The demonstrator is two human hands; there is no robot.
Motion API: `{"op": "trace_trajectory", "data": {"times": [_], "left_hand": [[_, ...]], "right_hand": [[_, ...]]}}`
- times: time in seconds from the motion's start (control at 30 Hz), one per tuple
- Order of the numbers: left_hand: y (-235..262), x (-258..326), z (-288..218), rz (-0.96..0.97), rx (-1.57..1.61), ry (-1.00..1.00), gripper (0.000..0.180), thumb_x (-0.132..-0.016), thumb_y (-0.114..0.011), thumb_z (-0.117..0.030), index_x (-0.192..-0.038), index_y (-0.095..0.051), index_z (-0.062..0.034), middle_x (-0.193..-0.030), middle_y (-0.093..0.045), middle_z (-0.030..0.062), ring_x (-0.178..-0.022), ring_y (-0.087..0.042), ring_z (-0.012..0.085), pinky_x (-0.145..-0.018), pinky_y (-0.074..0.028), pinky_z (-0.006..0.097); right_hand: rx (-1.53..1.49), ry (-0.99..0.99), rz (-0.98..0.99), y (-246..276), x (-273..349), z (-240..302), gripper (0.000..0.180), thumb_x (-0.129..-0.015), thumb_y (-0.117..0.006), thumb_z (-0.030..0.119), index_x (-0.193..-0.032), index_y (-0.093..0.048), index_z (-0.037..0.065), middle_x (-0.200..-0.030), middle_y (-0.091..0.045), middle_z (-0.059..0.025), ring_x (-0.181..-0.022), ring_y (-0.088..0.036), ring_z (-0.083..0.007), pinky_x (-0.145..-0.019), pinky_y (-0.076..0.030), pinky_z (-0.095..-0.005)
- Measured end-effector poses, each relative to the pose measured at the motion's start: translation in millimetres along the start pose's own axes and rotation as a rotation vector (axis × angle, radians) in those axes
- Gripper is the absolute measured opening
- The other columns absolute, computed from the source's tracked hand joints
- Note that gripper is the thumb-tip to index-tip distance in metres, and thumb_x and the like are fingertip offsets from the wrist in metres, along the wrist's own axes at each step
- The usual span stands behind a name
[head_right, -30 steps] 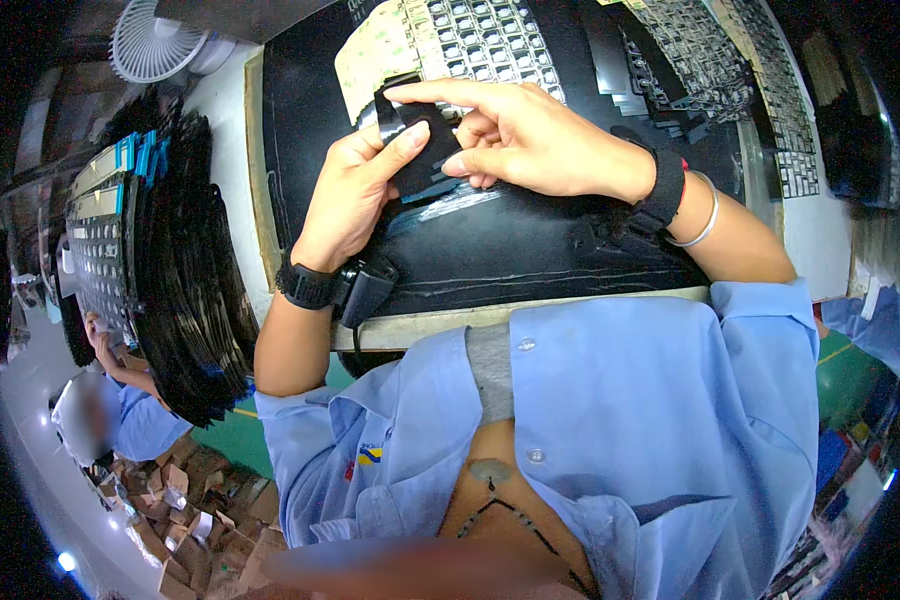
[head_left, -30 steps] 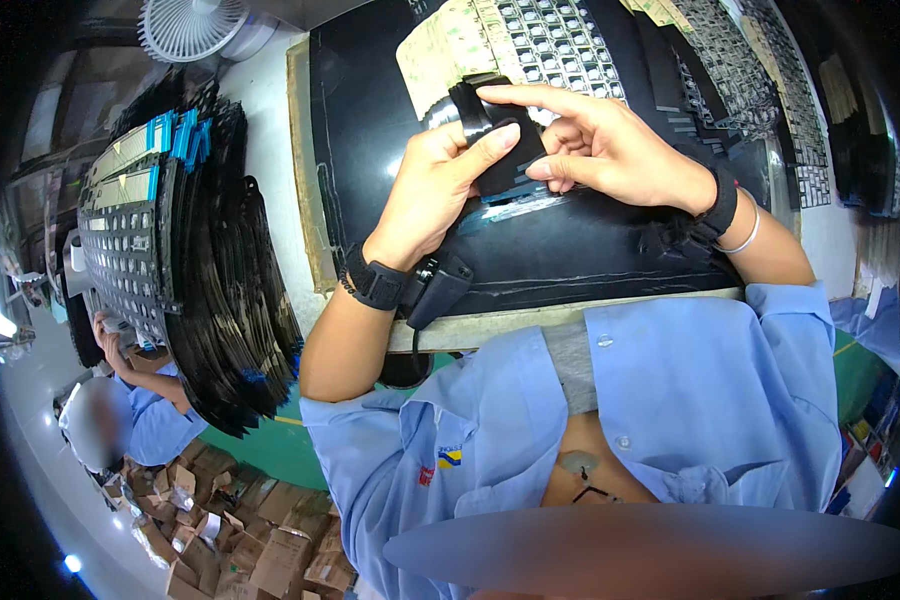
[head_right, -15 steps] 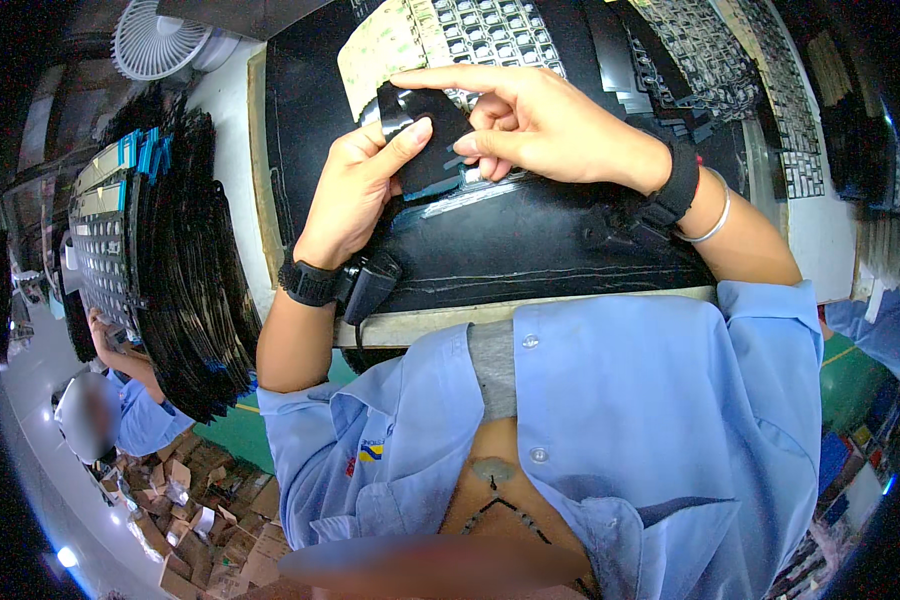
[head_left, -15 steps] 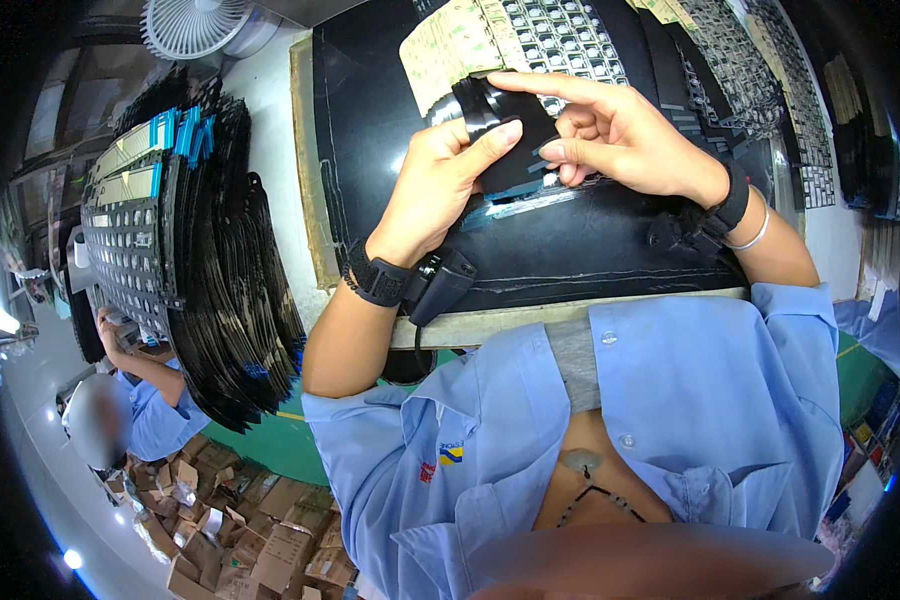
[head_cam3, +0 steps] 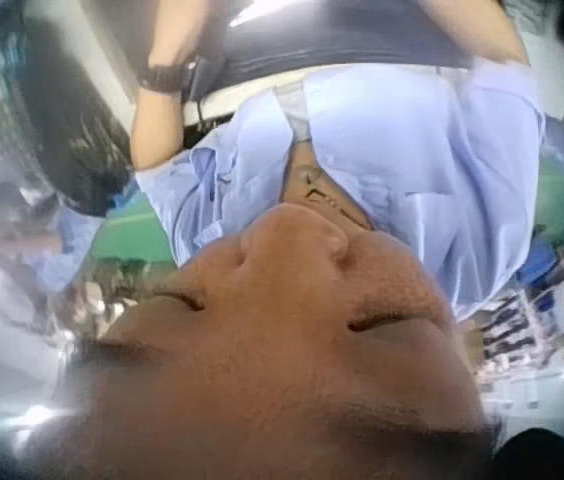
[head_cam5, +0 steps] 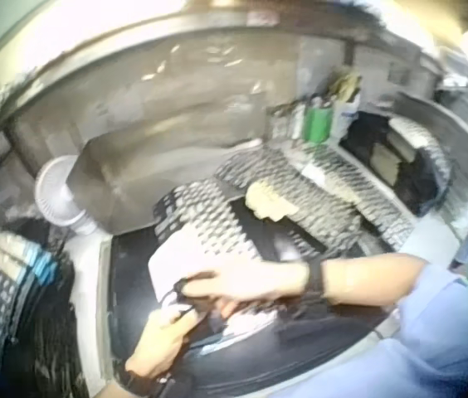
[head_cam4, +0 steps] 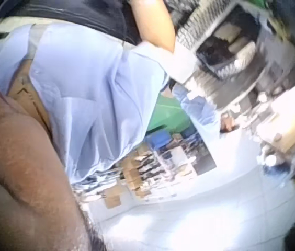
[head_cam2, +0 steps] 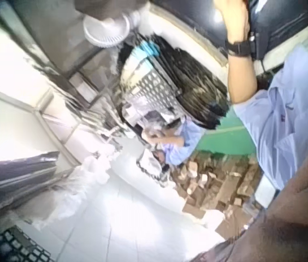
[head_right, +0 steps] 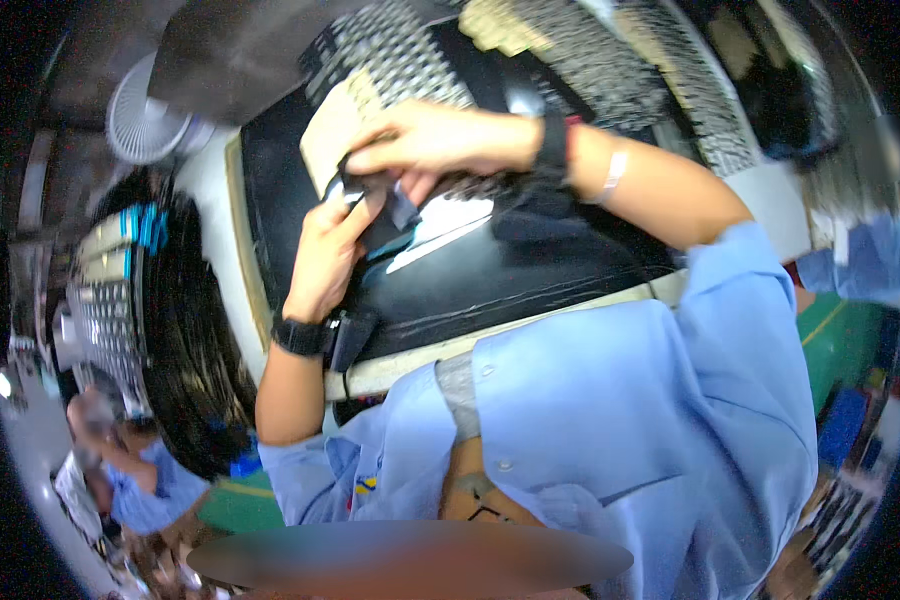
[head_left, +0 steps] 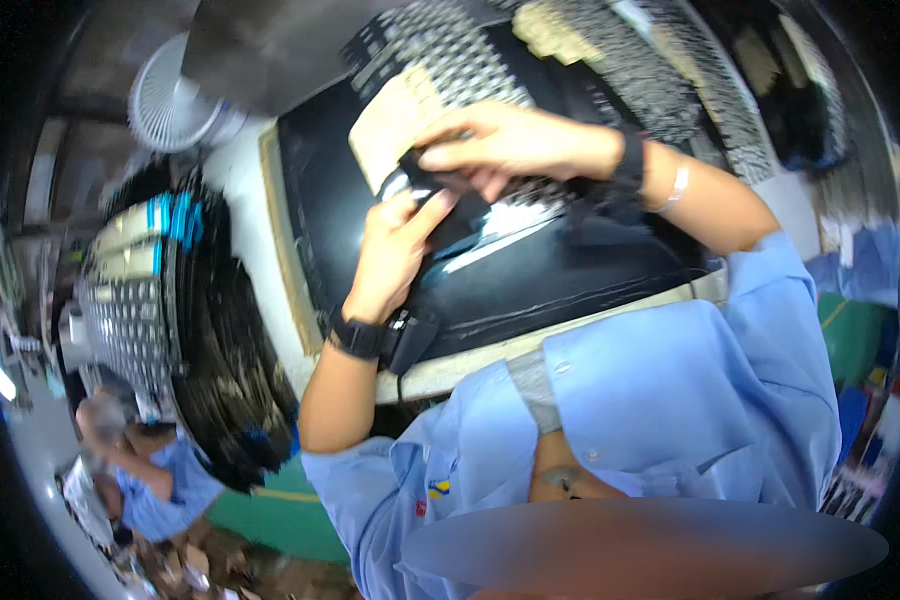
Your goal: Assembling keyboard frames by applying adhesive components.
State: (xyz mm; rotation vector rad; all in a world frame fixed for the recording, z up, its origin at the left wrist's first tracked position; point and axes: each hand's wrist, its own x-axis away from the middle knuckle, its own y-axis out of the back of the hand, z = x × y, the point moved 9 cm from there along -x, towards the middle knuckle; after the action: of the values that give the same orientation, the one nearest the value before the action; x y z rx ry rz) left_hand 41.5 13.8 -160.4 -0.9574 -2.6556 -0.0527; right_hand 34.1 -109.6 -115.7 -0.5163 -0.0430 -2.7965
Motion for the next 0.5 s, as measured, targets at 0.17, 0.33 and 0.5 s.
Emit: {"op": "trace_trajectory", "data": {"times": [0.17, 0.33, 0.5], "left_hand": [[-4.5, 0.4, -6.6, -0.018, -0.074, 0.041, 0.013, -0.091, -0.062, -0.018, -0.091, -0.067, -0.0056, -0.074, -0.059, -0.0065, -0.054, -0.043, -0.0005, -0.046, -0.030, 0.018], [-10.1, -6.5, -5.9, 0.015, 0.050, 0.009, 0.017, -0.090, -0.064, -0.023, -0.089, -0.067, -0.0061, -0.071, -0.060, -0.0069, -0.052, -0.042, -0.0019, -0.044, -0.029, 0.017], [-3.7, -3.5, 1.0, -0.017, 0.071, 0.010, 0.019, -0.089, -0.065, -0.025, -0.087, -0.068, -0.0062, -0.071, -0.061, -0.0066, -0.051, -0.041, -0.0015, -0.044, -0.029, 0.017]], "right_hand": [[0.062, 0.304, -0.078, 10.3, -20.2, 16.9, 0.045, -0.081, -0.067, 0.005, -0.125, -0.056, 0.002, -0.068, -0.058, 0.0030, -0.057, -0.050, -0.0031, -0.052, -0.042, -0.0181], [0.374, 0.621, -0.254, 64.1, 21.6, 98.4, 0.038, -0.082, -0.067, 0.005, -0.120, -0.062, 0.008, -0.078, -0.059, 0.0025, -0.069, -0.052, -0.0038, -0.062, -0.044, -0.0197], [0.592, 0.317, -0.611, 116.0, 140.3, 167.8, 0.033, -0.086, -0.056, -0.003, -0.118, -0.061, 0.004, -0.099, -0.067, -0.0097, -0.081, -0.062, -0.0114, -0.072, -0.050, -0.0192]]}}
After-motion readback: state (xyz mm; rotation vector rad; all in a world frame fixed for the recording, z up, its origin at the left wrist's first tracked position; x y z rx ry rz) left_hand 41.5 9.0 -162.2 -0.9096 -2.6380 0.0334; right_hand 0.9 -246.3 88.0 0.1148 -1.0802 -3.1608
